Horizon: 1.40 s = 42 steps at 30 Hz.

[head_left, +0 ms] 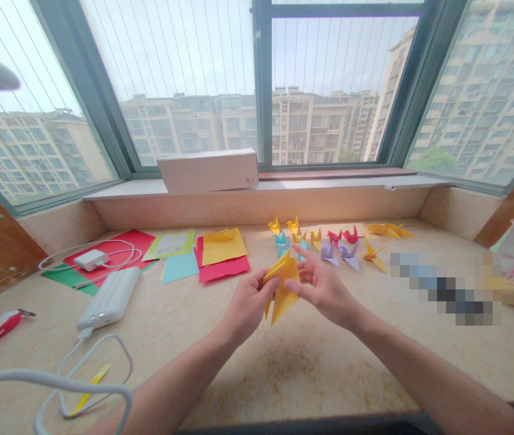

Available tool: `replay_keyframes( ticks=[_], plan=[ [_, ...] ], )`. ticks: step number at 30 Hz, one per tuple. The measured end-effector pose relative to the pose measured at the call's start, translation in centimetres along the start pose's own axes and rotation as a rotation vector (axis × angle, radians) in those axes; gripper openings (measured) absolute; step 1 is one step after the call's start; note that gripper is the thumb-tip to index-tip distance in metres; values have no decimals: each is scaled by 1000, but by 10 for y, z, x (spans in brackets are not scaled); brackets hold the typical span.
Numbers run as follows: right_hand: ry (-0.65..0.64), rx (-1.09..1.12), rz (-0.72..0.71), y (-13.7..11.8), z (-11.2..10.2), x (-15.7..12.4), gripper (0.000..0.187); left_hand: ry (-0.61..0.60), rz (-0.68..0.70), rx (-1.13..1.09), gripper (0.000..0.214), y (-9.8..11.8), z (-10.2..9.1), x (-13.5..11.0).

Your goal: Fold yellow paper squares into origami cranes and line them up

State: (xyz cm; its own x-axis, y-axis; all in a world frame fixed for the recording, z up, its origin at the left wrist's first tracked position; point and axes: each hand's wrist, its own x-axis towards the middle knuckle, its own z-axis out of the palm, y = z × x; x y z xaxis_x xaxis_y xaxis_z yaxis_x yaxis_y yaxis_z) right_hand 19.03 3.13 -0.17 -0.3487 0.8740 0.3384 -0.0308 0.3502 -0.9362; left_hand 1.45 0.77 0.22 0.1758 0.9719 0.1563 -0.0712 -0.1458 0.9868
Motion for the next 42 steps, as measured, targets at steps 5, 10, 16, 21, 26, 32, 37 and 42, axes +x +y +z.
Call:
replay_keyframes(
  ticks=[5, 10, 16, 21, 26, 32, 37, 42],
  plan=[
    [34, -32, -7, -2, 1, 0, 68, 13, 35, 23, 29, 1, 0, 0],
    [74, -108, -43, -3, 1, 1, 43, -7, 54, -60, 31, 5, 4, -2],
    [159, -262, -134, 0, 0, 1, 28, -40, 39, -49, 29, 7, 6, -4],
    [151, -259, -145, -4, 3, 0, 25, -10, 58, -10, 36, 4, 5, -5],
    [163, -236, -113, -4, 2, 0, 22, -60, 38, -92, 53, 0, 6, -5],
    [214, -298, -123, -4, 2, -2, 18, -71, 40, -15, 45, -5, 6, -4],
    [258, -385, -159, -3, 2, -3, 17, -55, 43, 40, 38, -5, 6, -3],
    [316, -396, -206, -6, 5, -4, 16, -1, 82, 160, 38, -7, 6, -3]
  ],
)
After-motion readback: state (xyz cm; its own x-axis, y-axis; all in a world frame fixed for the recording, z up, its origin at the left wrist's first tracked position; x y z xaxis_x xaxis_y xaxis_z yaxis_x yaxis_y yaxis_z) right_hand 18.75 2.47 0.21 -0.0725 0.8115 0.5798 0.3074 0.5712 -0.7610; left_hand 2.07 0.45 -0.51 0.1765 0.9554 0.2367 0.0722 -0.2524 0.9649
